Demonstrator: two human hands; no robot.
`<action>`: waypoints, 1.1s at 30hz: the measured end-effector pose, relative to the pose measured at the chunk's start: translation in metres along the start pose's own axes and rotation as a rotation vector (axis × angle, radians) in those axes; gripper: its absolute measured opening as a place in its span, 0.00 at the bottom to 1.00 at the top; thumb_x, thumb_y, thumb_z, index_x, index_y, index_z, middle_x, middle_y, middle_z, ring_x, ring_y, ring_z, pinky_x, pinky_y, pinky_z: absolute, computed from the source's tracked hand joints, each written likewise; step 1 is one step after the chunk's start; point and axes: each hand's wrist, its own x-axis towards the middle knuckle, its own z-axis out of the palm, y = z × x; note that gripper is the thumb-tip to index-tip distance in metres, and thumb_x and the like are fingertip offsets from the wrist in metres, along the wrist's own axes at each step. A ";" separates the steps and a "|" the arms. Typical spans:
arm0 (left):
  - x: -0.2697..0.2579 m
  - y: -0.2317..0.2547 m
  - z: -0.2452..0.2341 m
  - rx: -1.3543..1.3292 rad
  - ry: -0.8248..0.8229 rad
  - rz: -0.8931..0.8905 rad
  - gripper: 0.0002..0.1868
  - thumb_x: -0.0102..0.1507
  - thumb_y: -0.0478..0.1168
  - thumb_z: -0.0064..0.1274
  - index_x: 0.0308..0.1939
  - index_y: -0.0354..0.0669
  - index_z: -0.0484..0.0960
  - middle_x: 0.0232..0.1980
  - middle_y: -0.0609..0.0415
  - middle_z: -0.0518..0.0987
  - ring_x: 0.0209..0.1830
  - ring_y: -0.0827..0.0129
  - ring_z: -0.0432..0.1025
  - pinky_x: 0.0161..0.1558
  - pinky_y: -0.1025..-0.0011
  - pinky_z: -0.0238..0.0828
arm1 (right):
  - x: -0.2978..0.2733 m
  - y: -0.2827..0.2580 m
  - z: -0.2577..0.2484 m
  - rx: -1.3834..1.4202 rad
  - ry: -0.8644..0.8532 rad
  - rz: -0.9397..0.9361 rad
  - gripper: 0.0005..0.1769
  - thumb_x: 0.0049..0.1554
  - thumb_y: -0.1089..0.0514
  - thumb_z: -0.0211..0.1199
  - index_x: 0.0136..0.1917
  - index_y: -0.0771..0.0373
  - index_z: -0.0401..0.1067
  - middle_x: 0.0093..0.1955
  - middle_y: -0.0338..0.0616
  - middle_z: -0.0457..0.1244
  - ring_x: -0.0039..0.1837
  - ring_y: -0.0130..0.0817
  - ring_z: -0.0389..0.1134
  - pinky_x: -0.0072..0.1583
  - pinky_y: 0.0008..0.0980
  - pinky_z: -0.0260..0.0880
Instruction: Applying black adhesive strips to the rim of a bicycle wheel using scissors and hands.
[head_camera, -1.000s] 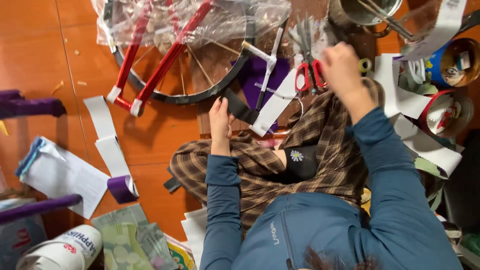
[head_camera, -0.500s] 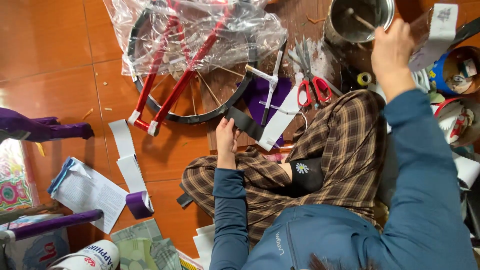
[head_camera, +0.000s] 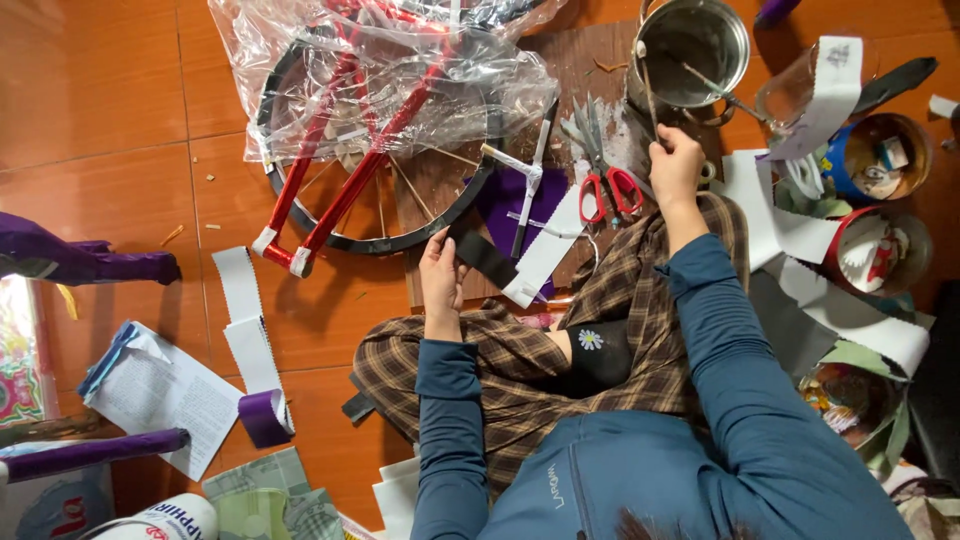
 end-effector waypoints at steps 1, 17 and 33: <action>0.005 -0.007 -0.005 -0.008 0.006 0.005 0.16 0.75 0.36 0.51 0.67 0.43 0.81 0.53 0.42 0.87 0.47 0.56 0.86 0.44 0.60 0.90 | 0.002 0.004 0.004 0.097 -0.022 0.065 0.20 0.62 0.66 0.68 0.68 0.61 0.81 0.51 0.55 0.73 0.41 0.43 0.74 0.40 0.35 0.74; -0.001 -0.009 0.010 -0.094 -0.038 0.031 0.21 0.75 0.32 0.52 0.73 0.43 0.79 0.59 0.46 0.85 0.54 0.66 0.83 0.55 0.62 0.86 | 0.001 -0.010 -0.003 0.525 -0.268 0.348 0.14 0.75 0.57 0.53 0.63 0.55 0.80 0.37 0.43 0.65 0.30 0.25 0.64 0.25 0.21 0.60; -0.019 0.007 0.035 -0.221 -0.066 0.165 0.30 0.68 0.20 0.53 0.74 0.40 0.78 0.53 0.41 0.87 0.52 0.63 0.83 0.50 0.65 0.88 | -0.146 -0.205 -0.077 -0.056 -0.756 -0.655 0.17 0.70 0.62 0.63 0.67 0.48 0.84 0.39 0.43 0.70 0.45 0.45 0.74 0.51 0.44 0.75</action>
